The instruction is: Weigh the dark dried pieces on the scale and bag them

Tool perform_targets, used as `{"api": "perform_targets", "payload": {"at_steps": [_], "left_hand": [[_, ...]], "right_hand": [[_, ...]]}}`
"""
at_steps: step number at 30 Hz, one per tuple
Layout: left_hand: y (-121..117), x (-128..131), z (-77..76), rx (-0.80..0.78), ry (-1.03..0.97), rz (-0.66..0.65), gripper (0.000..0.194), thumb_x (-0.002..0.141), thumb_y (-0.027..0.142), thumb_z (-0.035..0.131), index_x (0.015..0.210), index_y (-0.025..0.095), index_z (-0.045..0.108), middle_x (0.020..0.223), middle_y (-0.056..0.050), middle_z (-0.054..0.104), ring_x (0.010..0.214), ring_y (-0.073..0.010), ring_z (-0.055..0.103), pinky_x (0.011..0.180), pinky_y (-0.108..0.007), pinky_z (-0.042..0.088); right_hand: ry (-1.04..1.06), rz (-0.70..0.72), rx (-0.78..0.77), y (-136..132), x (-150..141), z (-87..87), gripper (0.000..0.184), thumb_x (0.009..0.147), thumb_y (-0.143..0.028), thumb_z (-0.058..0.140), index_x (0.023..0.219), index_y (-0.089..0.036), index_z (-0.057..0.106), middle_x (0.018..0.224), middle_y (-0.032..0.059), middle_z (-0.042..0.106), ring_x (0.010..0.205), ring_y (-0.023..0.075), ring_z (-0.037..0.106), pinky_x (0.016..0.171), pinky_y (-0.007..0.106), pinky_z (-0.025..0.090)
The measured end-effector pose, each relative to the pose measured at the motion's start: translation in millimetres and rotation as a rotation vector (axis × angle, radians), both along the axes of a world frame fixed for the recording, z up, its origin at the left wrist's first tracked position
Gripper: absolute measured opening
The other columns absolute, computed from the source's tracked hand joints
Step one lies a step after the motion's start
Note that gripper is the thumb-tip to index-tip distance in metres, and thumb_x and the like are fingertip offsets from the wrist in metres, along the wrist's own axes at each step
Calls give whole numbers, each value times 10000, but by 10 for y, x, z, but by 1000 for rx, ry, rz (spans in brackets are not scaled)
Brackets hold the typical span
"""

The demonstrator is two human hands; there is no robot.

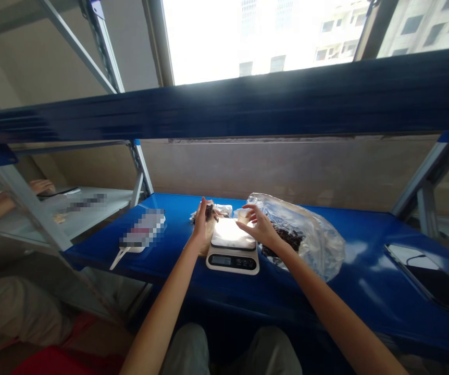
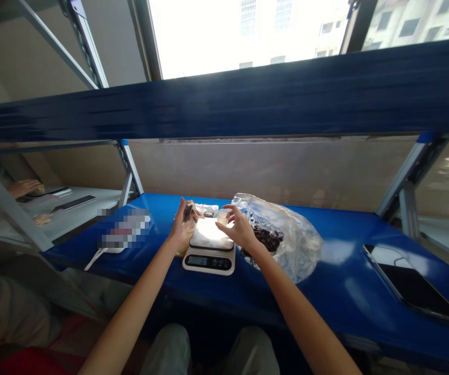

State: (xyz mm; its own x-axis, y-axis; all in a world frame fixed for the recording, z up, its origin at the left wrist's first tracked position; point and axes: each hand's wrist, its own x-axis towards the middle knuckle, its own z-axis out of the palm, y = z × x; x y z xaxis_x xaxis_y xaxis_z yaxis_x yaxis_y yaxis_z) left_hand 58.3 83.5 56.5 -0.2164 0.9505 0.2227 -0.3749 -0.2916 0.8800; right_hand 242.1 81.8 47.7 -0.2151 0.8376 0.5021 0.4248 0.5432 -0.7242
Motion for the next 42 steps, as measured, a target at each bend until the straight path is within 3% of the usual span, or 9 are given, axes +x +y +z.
{"api": "perform_targets", "payload": {"at_steps": [3, 8, 13, 17, 22, 29, 34, 38, 42], "left_hand": [[-3, 8, 36, 8, -41, -19, 504, 682, 653, 567, 838, 177, 516, 617, -8, 620, 592, -149, 623, 625, -261, 470], [66, -17, 2, 66, -130, 117, 514, 654, 544, 671, 983, 202, 476, 798, -17, 657, 711, -152, 659, 639, -241, 472], [119, -21, -163, 122, -25, 250, 496, 656, 471, 701, 1027, 207, 505, 505, 101, 473, 396, -55, 459, 439, -171, 351], [65, -12, -201, 166, 57, 273, 489, 659, 413, 714, 1047, 195, 512, 517, 93, 484, 414, -52, 442, 461, -176, 368], [-286, -111, -57, 164, 61, 280, 569, 632, 342, 738, 1140, 210, 519, 691, 54, 568, 543, -70, 555, 566, -194, 441], [-942, -320, 64, 183, 222, 270, 276, 763, 371, 615, 932, 154, 648, 795, -55, 675, 822, -182, 639, 748, -271, 484], [-1203, -337, 44, 198, 351, 261, 219, 755, 330, 627, 914, 179, 620, 755, -23, 657, 704, -155, 627, 643, -238, 477], [-1310, -265, 30, 215, 424, 211, 259, 702, 296, 676, 930, 197, 606, 708, -6, 627, 656, -148, 591, 609, -225, 447], [-1436, -166, 37, 250, 421, 174, 466, 627, 224, 718, 1066, 226, 561, 717, -3, 636, 656, -165, 592, 639, -249, 453]], "right_hand": [[-120, 11, 62, -1, 38, 17, 430, 696, -340, 641, 1092, -211, 535, 874, 38, 600, 742, 163, 583, 703, 325, 481], [-224, -14, 23, 0, 106, 57, 536, 684, -388, 650, 1168, -209, 502, 841, 26, 587, 632, 136, 525, 605, 279, 437], [-351, 38, 90, -21, 87, 39, 545, 700, -395, 641, 1199, -239, 486, 881, 37, 625, 627, 146, 535, 590, 280, 410], [-355, 97, 108, 21, 78, -13, 587, 681, -391, 676, 1213, -242, 478, 866, 35, 638, 667, 168, 557, 619, 302, 433], [-272, 164, 99, 67, 106, -18, 637, 612, -386, 745, 1189, -251, 509, 963, 53, 625, 662, 152, 547, 589, 294, 470], [-179, 22, 274, -56, 99, 45, 249, 866, -371, 475, 914, -210, 658, 853, 51, 646, 649, 144, 560, 576, 275, 454], [-62, -57, 362, -341, -38, 108, 302, 891, -347, 444, 753, -188, 661, 697, 39, 619, 607, 143, 537, 550, 272, 412], [-46, -5, 320, -804, -327, 301, 211, 872, -331, 479, 957, -199, 620, 893, 61, 626, 712, 155, 566, 638, 295, 451], [-180, 152, 321, -1232, -570, 466, 247, 849, -353, 522, 1048, -230, 601, 1128, 94, 553, 1044, 221, 524, 837, 367, 454]]}}
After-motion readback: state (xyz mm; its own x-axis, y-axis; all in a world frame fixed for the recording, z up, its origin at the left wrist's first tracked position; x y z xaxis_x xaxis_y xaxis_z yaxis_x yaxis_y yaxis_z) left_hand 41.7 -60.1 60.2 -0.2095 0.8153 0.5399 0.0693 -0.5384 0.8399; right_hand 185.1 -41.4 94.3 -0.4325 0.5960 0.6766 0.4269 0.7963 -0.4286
